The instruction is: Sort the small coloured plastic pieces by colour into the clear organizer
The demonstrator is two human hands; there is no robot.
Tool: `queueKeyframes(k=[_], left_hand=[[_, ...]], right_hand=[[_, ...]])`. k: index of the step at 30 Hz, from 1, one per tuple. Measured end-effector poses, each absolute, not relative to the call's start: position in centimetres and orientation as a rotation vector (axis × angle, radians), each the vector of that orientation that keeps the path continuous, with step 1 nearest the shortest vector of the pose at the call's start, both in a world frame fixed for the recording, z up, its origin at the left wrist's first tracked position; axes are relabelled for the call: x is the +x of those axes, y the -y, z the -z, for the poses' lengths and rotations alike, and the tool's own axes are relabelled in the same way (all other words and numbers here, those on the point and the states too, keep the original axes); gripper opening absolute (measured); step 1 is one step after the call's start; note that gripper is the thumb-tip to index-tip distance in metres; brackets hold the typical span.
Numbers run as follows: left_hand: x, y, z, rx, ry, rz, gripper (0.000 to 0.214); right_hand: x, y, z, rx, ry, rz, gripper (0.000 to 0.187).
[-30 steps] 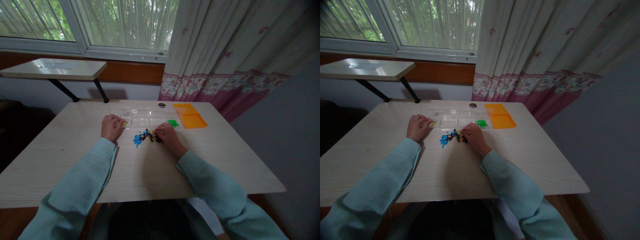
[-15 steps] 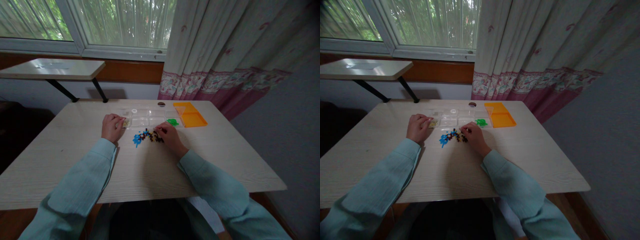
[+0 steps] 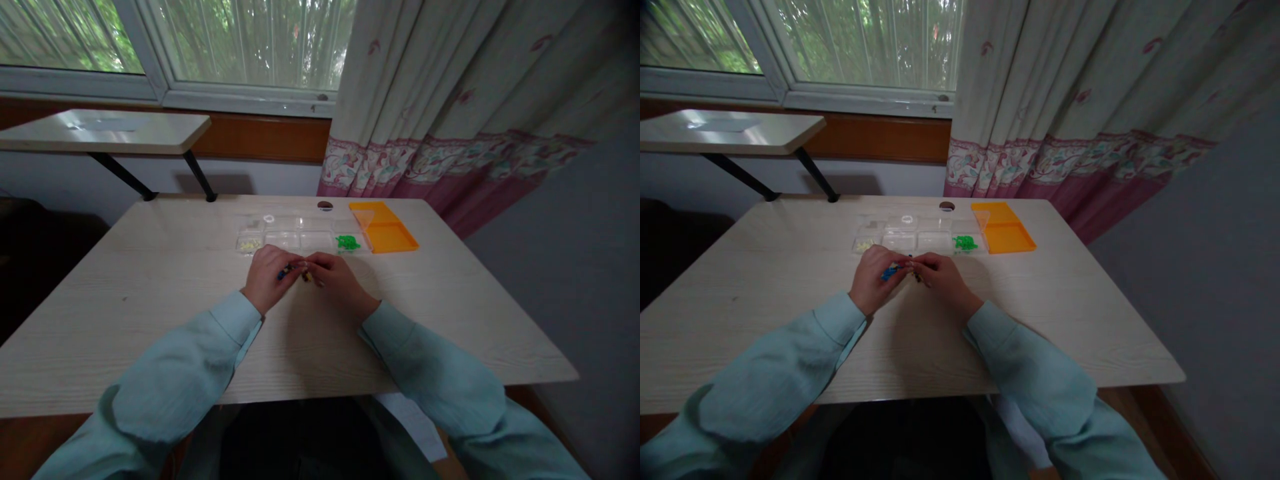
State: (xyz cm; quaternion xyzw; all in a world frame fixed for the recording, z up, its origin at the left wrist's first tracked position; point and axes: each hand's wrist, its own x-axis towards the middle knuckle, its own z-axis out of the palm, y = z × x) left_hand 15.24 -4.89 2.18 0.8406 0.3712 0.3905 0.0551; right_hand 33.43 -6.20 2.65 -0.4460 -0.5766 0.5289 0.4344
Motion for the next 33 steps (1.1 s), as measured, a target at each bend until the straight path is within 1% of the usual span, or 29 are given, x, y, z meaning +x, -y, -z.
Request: queueKeyframes(k=[6, 12, 18, 21, 26, 29, 33], left_hand=[[15.2, 5.1, -2.2, 2.488, -1.12, -1.221, 0.028], [14.8, 4.9, -1.8, 2.51, -1.137, -1.207, 0.029], [14.5, 4.7, -1.8, 2.559, -1.086, -1.197, 0.031], [14.2, 4.5, -2.0, 2.553, -1.118, -1.204, 0.032], [12.5, 3.1, -2.1, 2.5, -1.263, -1.242, 0.04], [11.1, 1.8, -1.9, 2.487, -1.347, -1.266, 0.042], [9.5, 0.3, -1.4, 2.424, -1.536, -1.358, 0.041]], right_hand=[[33.3, 6.4, -2.4, -1.066, 1.347, -1.445, 0.036], [33.3, 6.6, -2.4, -1.049, 1.344, -1.506, 0.036], [33.3, 6.8, -2.6, -1.038, 1.428, -1.479, 0.033], [33.6, 6.6, -2.7, -1.08, 1.538, -1.298, 0.032], [35.0, 5.6, -2.0, -1.24, 1.69, -0.755, 0.026], [36.0, 5.1, -1.4, -1.301, 1.888, -0.454, 0.02], [36.5, 4.9, -0.9, -1.326, 2.099, -0.196, 0.012]])
